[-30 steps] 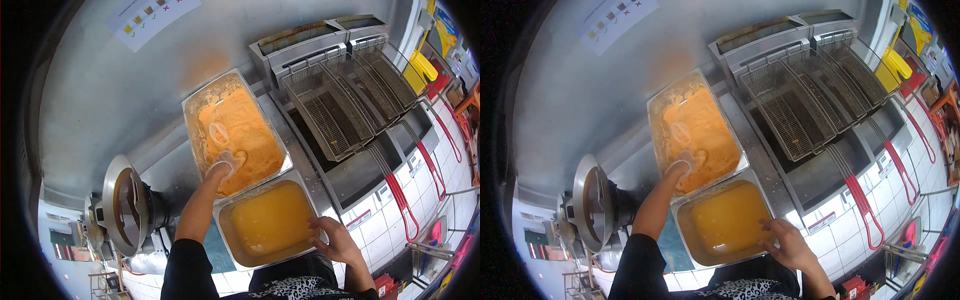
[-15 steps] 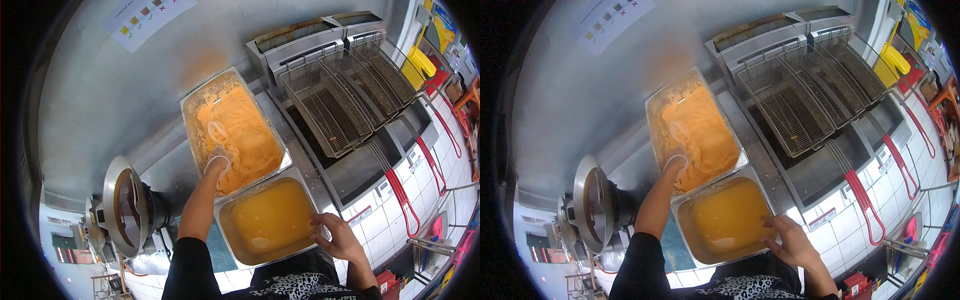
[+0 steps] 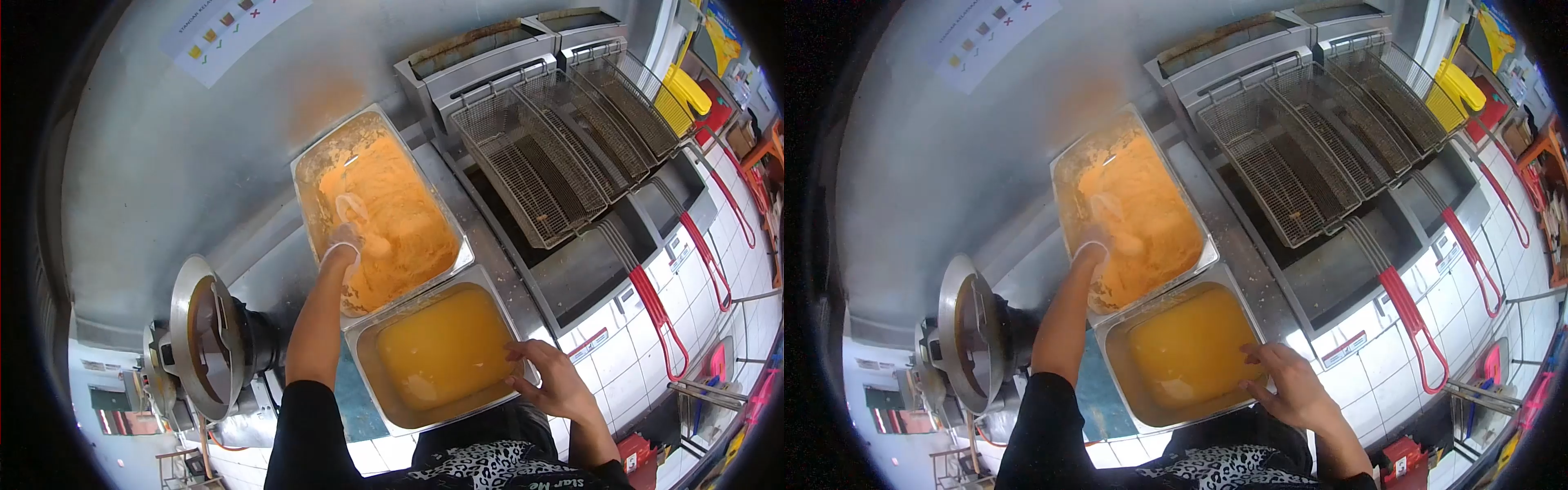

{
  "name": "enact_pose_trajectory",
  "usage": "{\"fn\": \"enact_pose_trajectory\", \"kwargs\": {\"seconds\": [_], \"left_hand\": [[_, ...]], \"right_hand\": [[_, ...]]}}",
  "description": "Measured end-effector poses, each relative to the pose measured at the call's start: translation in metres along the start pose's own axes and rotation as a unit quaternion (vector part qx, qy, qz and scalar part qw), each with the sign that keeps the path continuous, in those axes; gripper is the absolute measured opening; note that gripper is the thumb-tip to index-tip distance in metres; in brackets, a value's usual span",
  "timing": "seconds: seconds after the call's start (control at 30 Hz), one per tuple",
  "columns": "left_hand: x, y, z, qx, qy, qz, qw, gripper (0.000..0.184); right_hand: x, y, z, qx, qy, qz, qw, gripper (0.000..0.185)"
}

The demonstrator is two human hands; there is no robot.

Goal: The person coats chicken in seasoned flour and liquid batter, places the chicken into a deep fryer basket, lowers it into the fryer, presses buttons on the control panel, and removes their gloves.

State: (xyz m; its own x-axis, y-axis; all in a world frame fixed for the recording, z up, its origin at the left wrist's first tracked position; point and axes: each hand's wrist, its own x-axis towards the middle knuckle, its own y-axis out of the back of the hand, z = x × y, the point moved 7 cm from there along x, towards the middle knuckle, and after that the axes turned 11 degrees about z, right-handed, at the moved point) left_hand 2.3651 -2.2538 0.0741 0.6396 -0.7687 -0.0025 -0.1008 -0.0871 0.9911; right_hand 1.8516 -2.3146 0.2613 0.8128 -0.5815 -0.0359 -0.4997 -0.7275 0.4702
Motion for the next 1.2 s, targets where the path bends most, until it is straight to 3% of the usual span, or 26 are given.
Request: {"fn": "enact_pose_trajectory", "kwargs": {"seconds": [0.03,0.13,0.23,0.33,0.47,0.67,0.87,1.03,1.13,1.2], "left_hand": [[0.001,-0.002,0.005,0.025,-0.012,0.018,0.999,0.026],[-0.001,-0.005,0.001,-0.202,0.085,0.048,0.974,0.026],[-0.006,0.008,0.026,-0.154,-0.027,0.156,0.975,0.028],[0.007,-0.012,0.019,-0.221,0.069,-0.056,0.971,0.028],[0.016,0.008,0.015,-0.161,0.063,0.069,0.983,0.026],[-0.006,-0.033,-0.017,-0.253,0.082,-0.028,0.964,0.027],[-0.007,-0.028,-0.017,-0.279,0.105,-0.009,0.954,0.031],[0.000,0.002,-0.015,-0.241,0.068,-0.050,0.967,0.037],[-0.024,0.058,0.011,-0.429,0.092,-0.046,0.898,0.041],[-0.032,0.048,0.009,-0.384,0.111,-0.050,0.915,0.050]], "right_hand": [[0.002,0.000,-0.002,0.005,0.009,-0.005,1.000,0.046],[-0.003,-0.001,-0.005,0.014,0.020,-0.007,1.000,0.046],[0.004,0.006,-0.001,0.000,0.026,0.003,1.000,0.047],[0.004,0.010,0.003,0.005,-0.001,0.003,1.000,0.047],[0.005,0.014,0.009,0.005,0.004,0.012,1.000,0.045],[-0.007,0.008,0.001,0.023,-0.012,0.003,1.000,0.045],[-0.016,-0.002,-0.014,0.004,-0.013,0.000,1.000,0.046],[-0.022,-0.011,-0.025,0.005,-0.002,0.028,1.000,0.048],[-0.024,-0.014,-0.031,0.003,-0.001,0.024,1.000,0.048],[-0.027,-0.017,-0.032,0.005,-0.003,0.024,1.000,0.048]]}}
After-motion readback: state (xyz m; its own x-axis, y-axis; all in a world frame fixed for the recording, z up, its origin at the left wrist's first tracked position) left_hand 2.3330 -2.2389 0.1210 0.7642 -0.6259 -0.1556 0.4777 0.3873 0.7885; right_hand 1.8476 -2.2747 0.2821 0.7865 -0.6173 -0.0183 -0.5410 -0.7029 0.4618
